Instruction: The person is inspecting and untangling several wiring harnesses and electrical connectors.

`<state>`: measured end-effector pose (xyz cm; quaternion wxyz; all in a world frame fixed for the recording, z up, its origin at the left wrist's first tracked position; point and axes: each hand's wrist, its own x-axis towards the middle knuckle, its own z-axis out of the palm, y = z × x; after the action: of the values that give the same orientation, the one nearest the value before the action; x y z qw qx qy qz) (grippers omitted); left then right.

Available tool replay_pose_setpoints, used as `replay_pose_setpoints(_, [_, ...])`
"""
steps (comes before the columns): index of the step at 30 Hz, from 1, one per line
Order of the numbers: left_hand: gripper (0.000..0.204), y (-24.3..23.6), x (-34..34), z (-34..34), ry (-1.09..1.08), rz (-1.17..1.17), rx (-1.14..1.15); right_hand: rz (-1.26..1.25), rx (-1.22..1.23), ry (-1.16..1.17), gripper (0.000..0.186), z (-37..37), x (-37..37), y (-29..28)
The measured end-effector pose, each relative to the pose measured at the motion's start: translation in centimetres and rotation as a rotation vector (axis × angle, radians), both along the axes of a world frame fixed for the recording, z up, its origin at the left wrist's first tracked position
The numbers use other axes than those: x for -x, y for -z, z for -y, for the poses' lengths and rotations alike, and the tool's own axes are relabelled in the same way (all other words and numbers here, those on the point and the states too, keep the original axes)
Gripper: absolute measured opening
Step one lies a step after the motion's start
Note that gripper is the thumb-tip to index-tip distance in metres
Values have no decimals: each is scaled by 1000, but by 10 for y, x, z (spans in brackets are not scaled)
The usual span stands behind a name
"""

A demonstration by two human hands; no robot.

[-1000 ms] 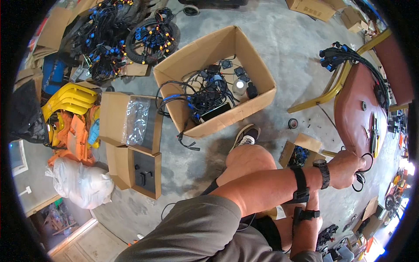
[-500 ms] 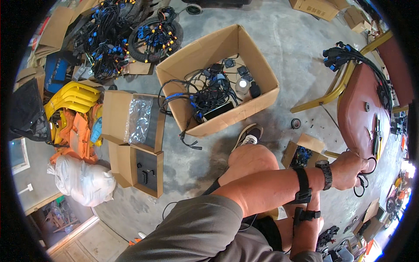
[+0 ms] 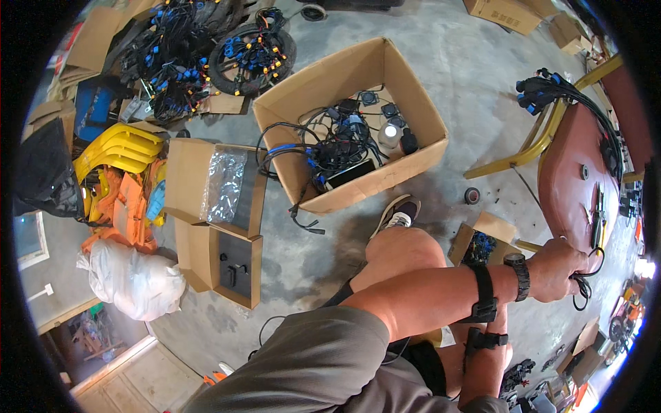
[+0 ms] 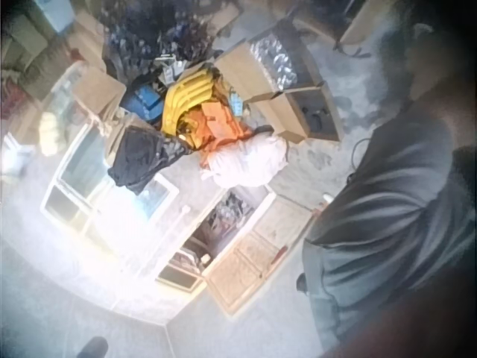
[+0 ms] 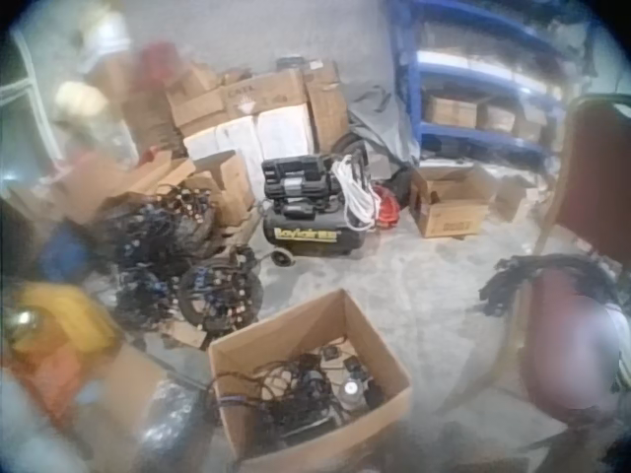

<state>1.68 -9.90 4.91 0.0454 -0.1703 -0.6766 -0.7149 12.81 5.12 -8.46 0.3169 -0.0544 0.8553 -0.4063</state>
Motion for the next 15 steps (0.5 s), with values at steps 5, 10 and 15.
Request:
replay_pose_setpoints(5, [27, 2, 1, -4, -80, -85, -108, -1, -3, -17, 32, 1, 2, 0])
replay_pose_setpoints(10, [25, 3, 1, -5, -132, 57, -123, -5, -5, -32, 32, 2, 3, 0])
replay_pose_setpoints(15, [22, 1, 6, 1, -121, 209, -325, -15, -10, -49, 31, 3, 4, -2])
